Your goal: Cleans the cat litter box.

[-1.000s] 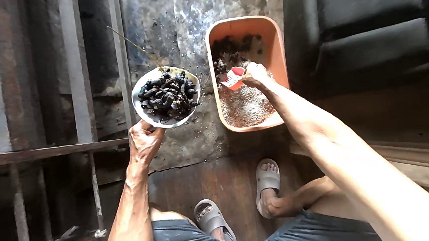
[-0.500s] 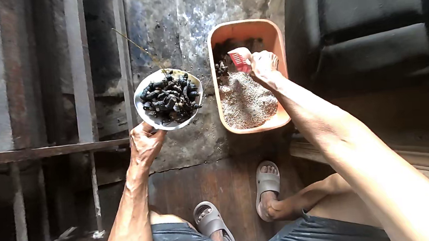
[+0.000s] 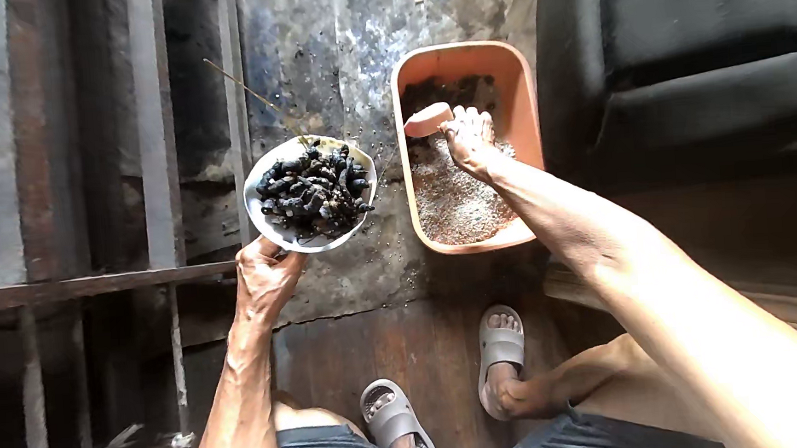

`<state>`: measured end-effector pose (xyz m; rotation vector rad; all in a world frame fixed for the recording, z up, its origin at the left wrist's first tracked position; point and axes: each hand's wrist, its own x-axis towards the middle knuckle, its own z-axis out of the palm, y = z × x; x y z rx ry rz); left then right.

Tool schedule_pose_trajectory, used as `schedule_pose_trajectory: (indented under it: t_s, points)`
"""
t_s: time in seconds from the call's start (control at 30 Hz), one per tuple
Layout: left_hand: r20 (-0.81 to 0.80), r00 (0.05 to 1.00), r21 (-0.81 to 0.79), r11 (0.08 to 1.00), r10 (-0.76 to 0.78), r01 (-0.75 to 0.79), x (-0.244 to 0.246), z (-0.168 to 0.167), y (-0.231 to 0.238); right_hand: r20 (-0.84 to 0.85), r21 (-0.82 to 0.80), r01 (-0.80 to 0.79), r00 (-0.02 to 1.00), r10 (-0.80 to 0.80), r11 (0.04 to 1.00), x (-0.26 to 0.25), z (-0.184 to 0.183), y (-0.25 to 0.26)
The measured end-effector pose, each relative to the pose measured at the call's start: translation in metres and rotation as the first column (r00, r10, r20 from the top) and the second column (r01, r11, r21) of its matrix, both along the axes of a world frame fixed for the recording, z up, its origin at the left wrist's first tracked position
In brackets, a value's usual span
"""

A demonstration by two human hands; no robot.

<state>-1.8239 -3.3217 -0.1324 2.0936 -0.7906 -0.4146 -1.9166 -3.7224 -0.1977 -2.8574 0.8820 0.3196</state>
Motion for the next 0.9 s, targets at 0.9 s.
schedule_pose_trajectory:
  t_s: [0.9]
  points:
    - [-0.026, 0.999, -0.012, 1.000, 0.022, -0.023, 0.013, -0.002, -0.011, -0.110, 0.033, 0.046, 0.993, -0.042, 0.998, -0.013, 0.011, 0.013]
